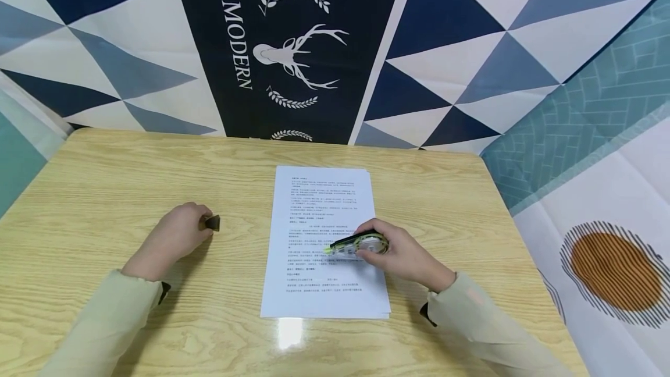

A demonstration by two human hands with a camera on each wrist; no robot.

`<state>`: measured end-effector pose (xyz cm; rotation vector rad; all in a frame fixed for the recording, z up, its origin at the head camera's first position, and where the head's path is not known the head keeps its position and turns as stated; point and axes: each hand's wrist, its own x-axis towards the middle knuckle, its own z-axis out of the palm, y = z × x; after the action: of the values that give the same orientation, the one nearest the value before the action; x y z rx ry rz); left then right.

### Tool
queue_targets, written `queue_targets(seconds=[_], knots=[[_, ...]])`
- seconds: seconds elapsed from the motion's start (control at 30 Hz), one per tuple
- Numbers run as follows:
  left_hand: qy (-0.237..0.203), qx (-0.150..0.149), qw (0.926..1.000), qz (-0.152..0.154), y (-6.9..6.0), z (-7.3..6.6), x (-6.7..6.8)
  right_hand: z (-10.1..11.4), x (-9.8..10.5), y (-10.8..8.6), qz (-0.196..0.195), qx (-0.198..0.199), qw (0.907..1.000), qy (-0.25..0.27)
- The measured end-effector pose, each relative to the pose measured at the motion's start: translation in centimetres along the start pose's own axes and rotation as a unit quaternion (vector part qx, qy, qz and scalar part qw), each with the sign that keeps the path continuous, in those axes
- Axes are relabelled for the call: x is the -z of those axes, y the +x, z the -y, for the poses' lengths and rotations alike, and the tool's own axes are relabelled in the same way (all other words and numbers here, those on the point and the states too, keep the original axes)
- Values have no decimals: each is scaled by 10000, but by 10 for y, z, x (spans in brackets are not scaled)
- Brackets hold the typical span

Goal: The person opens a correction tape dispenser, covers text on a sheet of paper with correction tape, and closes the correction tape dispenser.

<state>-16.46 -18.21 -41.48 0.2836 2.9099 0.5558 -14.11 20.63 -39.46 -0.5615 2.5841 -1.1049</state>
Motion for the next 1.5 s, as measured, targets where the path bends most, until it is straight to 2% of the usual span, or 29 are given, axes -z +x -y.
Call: queue_targets(seconds=[0.47, 0.8, 1.07, 1.3, 1.5], knots=[[-23, -131, 9999, -28, 2, 1, -1, 0, -1, -2, 16, -23, 10000, -56], [-53, -93, 9999, -31, 2, -1, 0, -3, -2, -2, -41, 39, 9999, -93], [-116, -57, 9999, -112, 0, -3, 3, -3, -2, -2, -44, -83, 10000, -29], [-218, -207, 9991, -306, -4, -7, 5, -1, -1, -1, -32, -126, 9998, 122], [-301, -505, 9968, -550, -9, -16, 7, 0, -1, -1, -29, -237, 9992, 307]])
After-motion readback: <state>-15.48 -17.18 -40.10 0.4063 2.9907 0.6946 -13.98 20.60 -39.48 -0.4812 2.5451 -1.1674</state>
